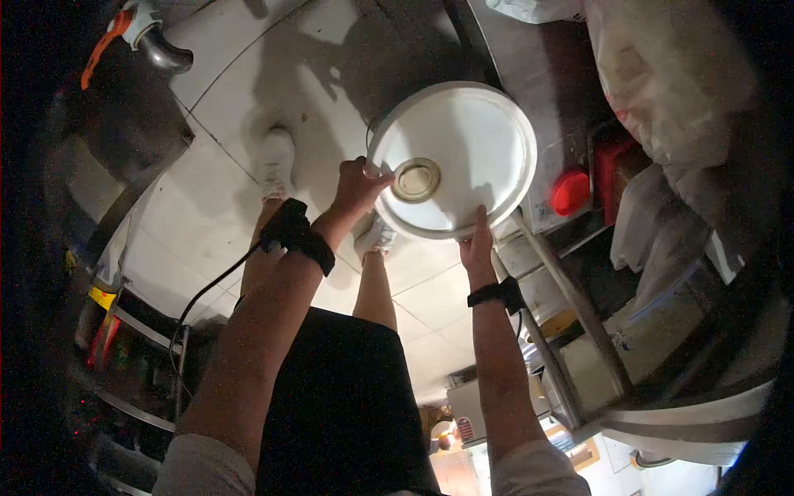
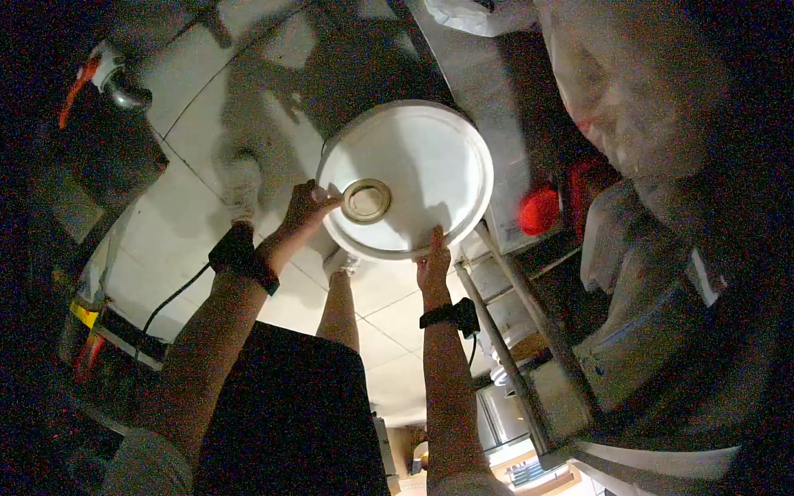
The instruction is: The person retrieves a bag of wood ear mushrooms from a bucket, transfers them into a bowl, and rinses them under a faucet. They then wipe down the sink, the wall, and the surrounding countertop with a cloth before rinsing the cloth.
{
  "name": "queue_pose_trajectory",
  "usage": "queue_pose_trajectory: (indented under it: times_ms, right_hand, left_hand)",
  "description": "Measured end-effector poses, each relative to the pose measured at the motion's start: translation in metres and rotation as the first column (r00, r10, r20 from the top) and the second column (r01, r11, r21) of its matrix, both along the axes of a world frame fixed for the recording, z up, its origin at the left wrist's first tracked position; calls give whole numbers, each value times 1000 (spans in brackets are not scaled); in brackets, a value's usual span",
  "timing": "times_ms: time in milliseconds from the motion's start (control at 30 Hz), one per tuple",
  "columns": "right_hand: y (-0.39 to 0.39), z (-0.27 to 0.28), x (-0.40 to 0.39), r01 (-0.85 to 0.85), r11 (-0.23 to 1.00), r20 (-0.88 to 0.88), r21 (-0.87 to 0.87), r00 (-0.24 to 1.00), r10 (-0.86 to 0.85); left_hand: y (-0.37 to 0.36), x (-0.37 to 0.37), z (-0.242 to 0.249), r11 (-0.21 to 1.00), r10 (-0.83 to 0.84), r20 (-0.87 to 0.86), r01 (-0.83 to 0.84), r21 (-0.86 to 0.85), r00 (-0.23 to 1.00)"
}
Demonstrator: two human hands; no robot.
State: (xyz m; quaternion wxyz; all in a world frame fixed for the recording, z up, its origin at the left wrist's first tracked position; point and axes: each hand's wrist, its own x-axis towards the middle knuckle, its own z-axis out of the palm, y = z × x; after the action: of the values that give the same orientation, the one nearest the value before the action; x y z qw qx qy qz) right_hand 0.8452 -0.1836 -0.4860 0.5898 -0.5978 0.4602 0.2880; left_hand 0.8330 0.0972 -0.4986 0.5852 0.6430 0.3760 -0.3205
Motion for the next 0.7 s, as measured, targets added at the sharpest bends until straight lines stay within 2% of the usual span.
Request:
queue_pose_trajectory:
  times_ms: [33, 67, 133, 200, 233, 267, 333, 367, 400, 467, 533, 567, 600, 633, 667, 700]
  right_hand:
    - [-6, -3, 1, 21, 1000, -13, -20, 1000, -21]
    - [-12, -8, 1, 42, 998, -27, -39, 999, -43]
    - [-13, 3, 4, -8, 998, 5, -56, 1000, 8]
    - [5, 27, 20, 31, 998, 18, -50, 999, -30]
    - [-11, 24, 12, -317, 944, 189, -91, 925, 329]
    - [-4, 37, 19, -323, 943, 199, -85, 922, 333]
    - [11, 62, 33, -118, 988, 4, -96, 993, 119]
    - [6, 73, 30, -393, 904, 33, -168, 914, 404]
    - [16, 91, 30, -396, 904, 39, -163, 913, 407]
    - [51, 142, 40, -313, 929, 111, -200, 934, 339]
    - [46, 173, 40, -349, 887, 57, -302, 922, 382]
    - [46, 193, 41, -305, 861, -32, -406, 947, 320]
    - [66, 223, 55, -331, 885, 57, -327, 928, 369]
    - [61, 234, 55, -273, 919, 134, -283, 938, 320]
    - [53, 244, 56, -215, 948, 209, -236, 941, 266]
    - [45, 250, 61, -156, 970, 227, -186, 954, 197]
  left_hand:
    - [-7, -9, -19, 982, 165, 85, -155, -110, 983]
    - [-7, -10, -19, 981, 172, 87, -162, -112, 981]
    - [-8, -8, -14, 932, 346, 188, -314, -180, 919]
    - [2, 6, 8, 924, 372, 171, -345, -166, 913]
    - [6, 9, 20, 916, 393, 144, -373, -147, 908]
    - [10, 2, 23, 915, 397, 155, -378, -142, 904]
    - [18, -24, 31, 893, 433, 61, -419, -163, 899]
    - [24, -28, 56, 859, 483, 16, -470, -201, 876]
    - [32, -31, 90, 821, 527, -33, -519, -239, 849]
    - [44, -32, 149, 806, 571, 70, -542, -237, 818]
    - [48, -34, 189, 745, 626, -32, -610, -269, 779]
    - [42, -39, 202, 680, 682, -43, -655, -329, 730]
    - [35, -44, 212, 608, 733, -60, -692, -388, 678]
    - [30, -42, 224, 682, 684, -80, -675, -280, 725]
    - [28, -36, 231, 679, 686, -80, -676, -287, 723]
    - [28, -27, 241, 754, 595, -82, -591, -285, 799]
